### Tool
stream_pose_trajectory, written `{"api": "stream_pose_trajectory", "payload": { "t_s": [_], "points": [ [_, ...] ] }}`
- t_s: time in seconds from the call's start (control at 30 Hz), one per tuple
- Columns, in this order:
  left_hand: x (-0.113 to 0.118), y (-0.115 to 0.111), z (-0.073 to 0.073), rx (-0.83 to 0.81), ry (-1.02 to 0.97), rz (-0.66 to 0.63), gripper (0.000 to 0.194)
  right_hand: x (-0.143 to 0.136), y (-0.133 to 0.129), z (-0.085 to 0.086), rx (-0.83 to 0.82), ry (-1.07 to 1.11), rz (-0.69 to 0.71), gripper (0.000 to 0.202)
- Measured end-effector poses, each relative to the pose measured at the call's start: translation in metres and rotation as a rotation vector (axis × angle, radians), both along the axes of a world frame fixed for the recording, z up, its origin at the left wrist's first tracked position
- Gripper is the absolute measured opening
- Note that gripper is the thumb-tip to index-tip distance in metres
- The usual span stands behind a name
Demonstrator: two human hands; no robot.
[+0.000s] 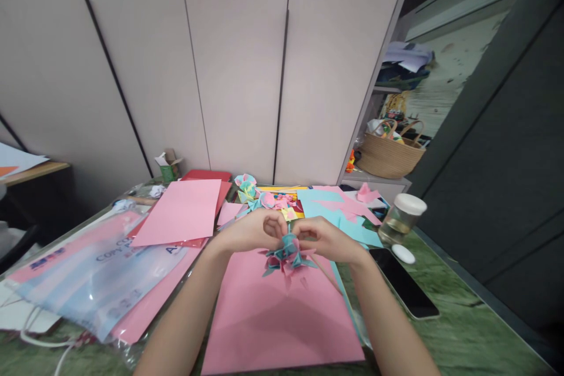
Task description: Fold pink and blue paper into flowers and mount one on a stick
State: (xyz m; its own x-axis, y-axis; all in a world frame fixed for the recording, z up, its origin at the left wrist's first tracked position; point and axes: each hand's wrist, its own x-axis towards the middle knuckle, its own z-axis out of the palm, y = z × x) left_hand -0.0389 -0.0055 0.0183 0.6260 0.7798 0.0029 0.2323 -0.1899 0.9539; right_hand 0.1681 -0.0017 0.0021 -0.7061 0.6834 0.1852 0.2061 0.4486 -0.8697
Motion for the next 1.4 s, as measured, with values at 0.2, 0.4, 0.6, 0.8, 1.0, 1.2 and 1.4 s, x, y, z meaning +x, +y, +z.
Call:
{"api": "stream_pose_trajectory", "payload": {
  "t_s": [0.2,0.4,0.6,0.8,1.0,1.2,1.4],
  "points": [
    [0.005,-0.006,0.001,0.146,0.036,0.068,0.012,0.002,0.006,-0.003,0.004,-0.030,-0.013,0.020],
    [0.012,-0.018,0.002,0.288,0.167,0.241,0.012,0.004,0.000,0.007,0.068,-0.056,-0.042,0.020],
    [0.015,-0.027,0.009,0.413,0.208,0.319,0.016,0.011,-0.009,0.021,0.174,-0.144,-0.029,0.023],
    [0.018,-0.029,0.011,0.527,0.212,0.393,0.012,0.008,-0.021,0.025,0.343,-0.214,-0.139,0.015],
    [0.019,-0.030,0.011,0.606,0.150,0.431,0.014,0.008,-0.029,0.029,0.440,-0.204,-0.246,0.016],
    [0.018,-0.031,0.011,0.652,0.107,0.435,0.015,0.006,-0.038,0.032,0.530,-0.084,-0.377,0.016],
    [0.018,-0.029,0.010,0.679,0.079,0.441,0.020,0.001,-0.045,0.032,0.626,-0.075,-0.439,0.013]
  ]
}}
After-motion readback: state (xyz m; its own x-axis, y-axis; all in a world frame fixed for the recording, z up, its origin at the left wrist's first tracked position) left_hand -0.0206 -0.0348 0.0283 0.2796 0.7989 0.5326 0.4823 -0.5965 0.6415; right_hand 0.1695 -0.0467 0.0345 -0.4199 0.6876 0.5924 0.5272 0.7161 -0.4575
